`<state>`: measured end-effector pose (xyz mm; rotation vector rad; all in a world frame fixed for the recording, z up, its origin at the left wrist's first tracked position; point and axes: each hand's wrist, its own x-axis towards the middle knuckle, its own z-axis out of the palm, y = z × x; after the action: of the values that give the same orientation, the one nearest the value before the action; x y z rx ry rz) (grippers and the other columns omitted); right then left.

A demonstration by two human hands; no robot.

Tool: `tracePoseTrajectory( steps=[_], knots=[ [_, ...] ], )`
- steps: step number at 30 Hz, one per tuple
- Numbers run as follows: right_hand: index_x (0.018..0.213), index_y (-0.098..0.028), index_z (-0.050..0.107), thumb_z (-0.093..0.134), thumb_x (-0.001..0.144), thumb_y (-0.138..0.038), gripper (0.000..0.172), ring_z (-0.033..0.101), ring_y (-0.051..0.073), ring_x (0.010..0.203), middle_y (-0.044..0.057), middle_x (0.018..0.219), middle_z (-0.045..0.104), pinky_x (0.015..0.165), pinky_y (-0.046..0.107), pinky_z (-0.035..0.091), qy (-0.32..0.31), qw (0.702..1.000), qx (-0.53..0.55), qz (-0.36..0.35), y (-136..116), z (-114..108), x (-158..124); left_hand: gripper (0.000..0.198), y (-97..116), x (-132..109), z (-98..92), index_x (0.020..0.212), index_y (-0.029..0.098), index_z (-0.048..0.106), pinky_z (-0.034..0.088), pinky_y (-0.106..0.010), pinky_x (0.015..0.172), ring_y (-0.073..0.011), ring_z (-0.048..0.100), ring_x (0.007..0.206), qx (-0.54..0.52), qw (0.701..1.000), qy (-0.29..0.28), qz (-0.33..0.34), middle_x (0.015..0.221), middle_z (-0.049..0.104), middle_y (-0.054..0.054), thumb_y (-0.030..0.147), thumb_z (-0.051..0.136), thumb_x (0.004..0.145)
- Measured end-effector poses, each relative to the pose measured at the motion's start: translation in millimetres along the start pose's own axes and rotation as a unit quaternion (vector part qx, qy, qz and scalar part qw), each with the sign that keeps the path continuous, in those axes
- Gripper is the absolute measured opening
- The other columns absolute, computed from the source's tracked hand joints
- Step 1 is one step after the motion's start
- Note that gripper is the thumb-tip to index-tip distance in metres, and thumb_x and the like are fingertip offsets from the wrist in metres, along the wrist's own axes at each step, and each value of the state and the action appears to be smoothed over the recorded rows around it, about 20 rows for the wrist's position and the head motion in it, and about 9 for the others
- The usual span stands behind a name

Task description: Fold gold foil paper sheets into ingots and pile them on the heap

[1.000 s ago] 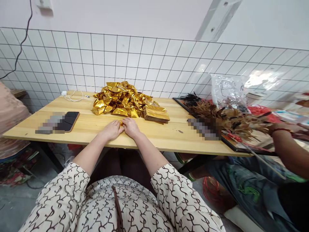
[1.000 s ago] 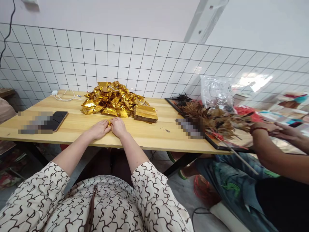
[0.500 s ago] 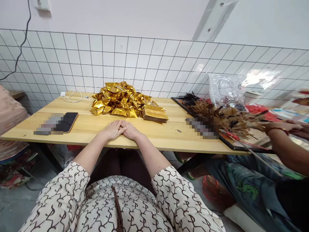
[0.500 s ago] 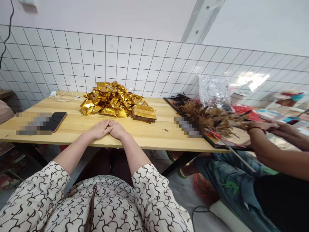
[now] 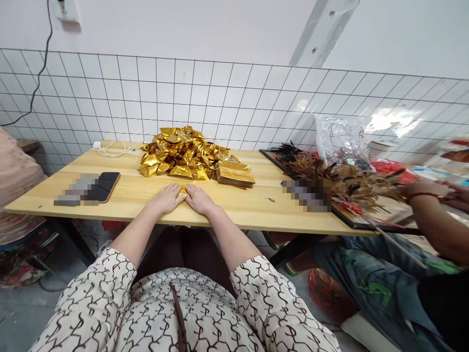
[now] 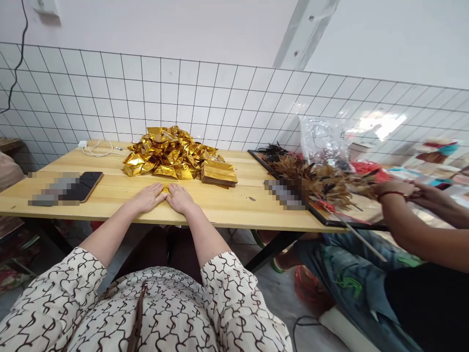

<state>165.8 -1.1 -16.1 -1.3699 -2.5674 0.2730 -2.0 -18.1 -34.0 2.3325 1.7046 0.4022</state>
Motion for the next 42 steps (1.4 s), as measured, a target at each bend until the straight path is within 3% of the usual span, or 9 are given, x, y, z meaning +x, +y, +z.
tracePoseTrajectory(
  steps=[6, 13, 23, 28, 33, 37, 42],
  knots=[
    [0.138, -0.014, 0.05, 0.038, 0.096, -0.031, 0.046, 0.038, 0.024, 0.139, 0.015, 0.148, 0.045, 0.114, 0.042, 0.029, 0.017, 0.999, 0.003, 0.031, 1.0, -3.1, -6.4, 0.06, 0.1, 0.5, 0.0, 0.145, 0.018, 0.04, 0.02, -0.036, 0.117, -0.0228, 0.026, 0.145, 0.007, 1.0, 0.001, -0.02, 0.156, 0.032, -0.009, 0.051, 0.029, 0.096],
    [0.113, -0.02, 0.066, 0.042, 0.095, -0.024, 0.031, 0.054, 0.022, 0.123, 0.011, 0.125, 0.064, 0.104, 0.033, 0.039, 0.04, 0.997, 0.001, 0.069, -3.5, -10.5, -10.3, 0.057, 1.0, -1.0, -2.0, 0.144, 0.018, 0.041, 0.021, -0.037, 0.117, -0.0236, 0.027, 0.145, -0.01, 0.999, 0.006, -0.032, 0.155, 0.033, -0.009, 0.046, 0.031, 0.095],
    [0.102, -0.026, 0.071, 0.044, 0.094, -0.025, 0.028, 0.058, 0.021, 0.117, 0.005, 0.114, 0.069, 0.099, 0.032, 0.043, 0.056, 0.997, -0.002, 0.056, 0.4, -9.1, -10.4, 0.054, -6.6, -7.9, -3.7, 0.141, 0.016, 0.044, 0.024, -0.035, 0.115, -0.0237, 0.032, 0.142, 0.002, 0.998, 0.041, -0.057, 0.152, 0.04, -0.012, 0.043, 0.033, 0.095],
    [0.099, -0.027, 0.074, 0.049, 0.092, -0.027, 0.026, 0.061, 0.023, 0.114, 0.005, 0.118, 0.069, 0.096, 0.035, 0.048, 0.06, 0.994, 0.027, 0.091, -0.5, -11.1, -10.4, 0.042, -3.9, -15.2, -14.0, 0.126, 0.015, 0.059, 0.034, -0.034, 0.109, -0.0249, 0.046, 0.131, 0.025, 0.994, 0.071, -0.085, 0.137, 0.056, -0.013, 0.032, 0.037, 0.095],
    [0.099, -0.028, 0.074, 0.054, 0.089, -0.027, 0.022, 0.061, 0.025, 0.115, 0.003, 0.125, 0.067, 0.095, 0.036, 0.049, 0.066, 0.991, 0.047, 0.111, -1.5, -12.7, -9.0, 0.031, -5.8, -14.0, -20.7, 0.1, 0.023, 0.072, 0.047, -0.031, 0.089, -0.0247, 0.06, 0.107, 0.029, 0.991, 0.083, -0.104, 0.109, 0.068, -0.009, 0.028, 0.042, 0.093],
    [0.097, -0.027, 0.074, 0.053, 0.09, -0.027, 0.023, 0.065, 0.025, 0.109, 0.005, 0.113, 0.072, 0.089, 0.034, 0.05, 0.054, 0.989, 0.037, 0.135, -4.0, -14.7, -7.4, 0.028, -6.1, -10.1, -23.1, 0.09, 0.022, 0.074, 0.048, -0.03, 0.079, -0.0249, 0.063, 0.097, 0.032, 0.99, 0.078, -0.117, 0.104, 0.068, -0.009, 0.028, 0.047, 0.091],
    [0.098, -0.028, 0.073, 0.05, 0.092, -0.028, 0.024, 0.065, 0.022, 0.107, 0.003, 0.111, 0.073, 0.088, 0.03, 0.049, 0.048, 0.988, 0.01, 0.146, -6.8, -15.9, -7.8, 0.026, -5.9, -11.6, -24.0, 0.085, 0.02, 0.073, 0.046, -0.027, 0.075, -0.0219, 0.063, 0.092, 0.035, 0.993, 0.086, -0.074, 0.1, 0.069, -0.007, 0.034, 0.051, 0.089]
  ],
)
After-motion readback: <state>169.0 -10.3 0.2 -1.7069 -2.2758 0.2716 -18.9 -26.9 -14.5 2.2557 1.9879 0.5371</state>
